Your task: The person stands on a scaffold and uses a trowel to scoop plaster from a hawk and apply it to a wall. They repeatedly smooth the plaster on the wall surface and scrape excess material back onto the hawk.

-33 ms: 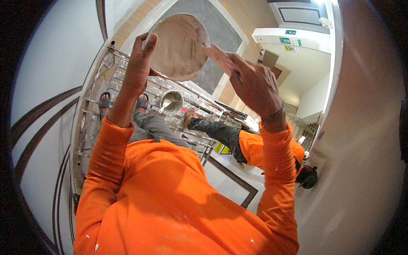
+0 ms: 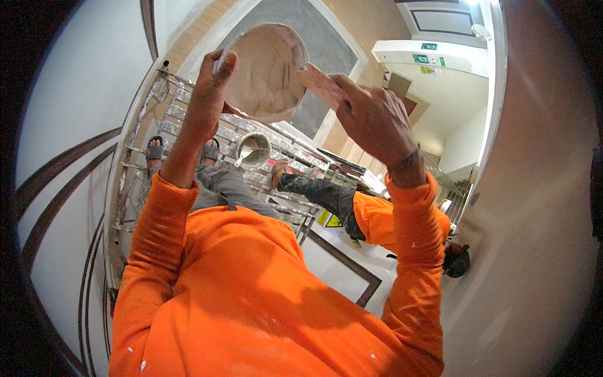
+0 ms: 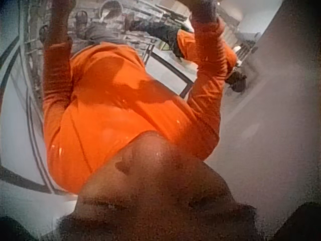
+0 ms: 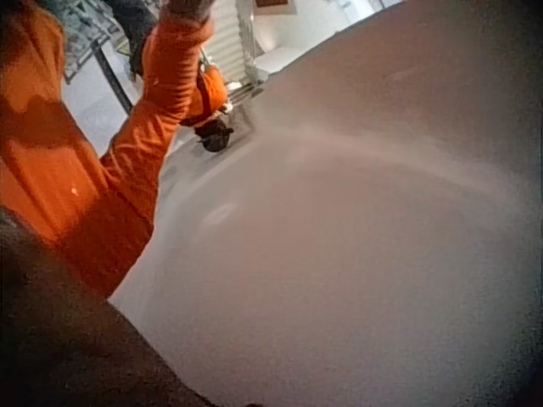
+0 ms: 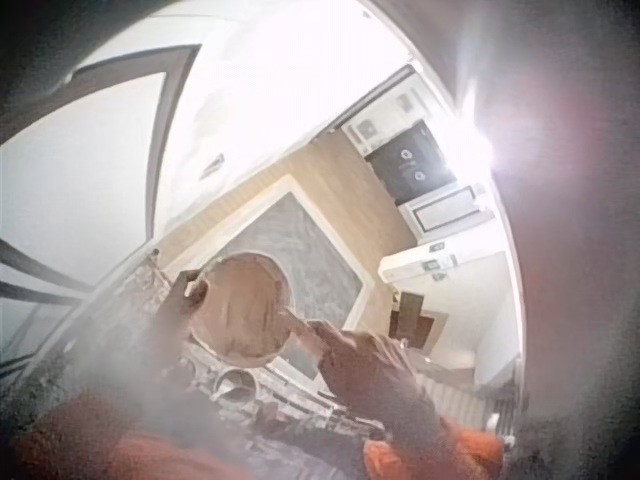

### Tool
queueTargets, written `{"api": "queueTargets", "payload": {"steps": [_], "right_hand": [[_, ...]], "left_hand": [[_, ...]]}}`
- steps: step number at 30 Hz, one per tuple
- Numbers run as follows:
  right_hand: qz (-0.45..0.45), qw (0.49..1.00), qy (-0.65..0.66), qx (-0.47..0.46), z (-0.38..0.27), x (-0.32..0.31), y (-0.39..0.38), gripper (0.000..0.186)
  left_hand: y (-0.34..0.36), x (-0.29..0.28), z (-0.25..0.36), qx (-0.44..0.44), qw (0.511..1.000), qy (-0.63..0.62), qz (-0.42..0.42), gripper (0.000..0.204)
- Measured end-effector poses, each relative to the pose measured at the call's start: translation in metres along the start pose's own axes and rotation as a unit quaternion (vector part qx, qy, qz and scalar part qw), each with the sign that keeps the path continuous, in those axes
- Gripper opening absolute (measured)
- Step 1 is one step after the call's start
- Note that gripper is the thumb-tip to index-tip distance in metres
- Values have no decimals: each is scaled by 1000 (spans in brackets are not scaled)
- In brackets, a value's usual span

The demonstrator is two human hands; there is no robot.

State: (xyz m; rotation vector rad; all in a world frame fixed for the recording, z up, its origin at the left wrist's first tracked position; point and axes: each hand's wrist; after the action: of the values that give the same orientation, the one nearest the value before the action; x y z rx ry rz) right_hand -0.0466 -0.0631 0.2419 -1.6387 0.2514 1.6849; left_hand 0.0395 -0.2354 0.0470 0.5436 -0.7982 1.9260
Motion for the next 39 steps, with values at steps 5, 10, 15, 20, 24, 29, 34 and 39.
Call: {"api": "queueTargets", "payload": {"steps": [5, 10, 15, 20, 24, 29, 34, 39], "right_hand": [[-161, 983, 70, -50, 32, 35, 24, 35], [-284, 818, 499, 27, 55, 77, 9, 49], [-262, 716, 639, 104, 66, 123, -22, 30], [-207, 710, 660, 131, 68, 153, -38, 24], [-97, 641, 730, 217, 47, 112, -52, 28], [-49, 910, 354, 212, 28, 74, -68, 33], [144, 988, -11, 52, -27, 92, -77, 55], [118, 991, -2, 66, -41, 118, -95, 58]], "left_hand": [[-4, 12, -23, -52, 998, 22, 7, 63], [-7, 12, -63, -71, 997, 8, 31, 60], [-4, 11, -98, -26, 995, 92, 19, 62], [-13, 25, -95, -40, 996, 84, 13, 62], [-16, 31, -77, -80, 996, 36, 0, 62], [-14, 33, -70, -86, 996, 19, 9, 62], [-7, 35, -55, -93, 993, -66, -14, 63], [3, 29, -54, -88, 994, -60, 9, 67]]}}
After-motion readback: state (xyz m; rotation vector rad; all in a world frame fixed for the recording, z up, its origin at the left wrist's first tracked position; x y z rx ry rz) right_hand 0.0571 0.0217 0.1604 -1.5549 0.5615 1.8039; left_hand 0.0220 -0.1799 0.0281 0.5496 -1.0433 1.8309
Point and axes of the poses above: each hand's wrist, its own y-axis towards the middle knuckle, its own x-axis out of the palm, z = x × y, and after that the axes turned 10 degrees about -y, right-handed
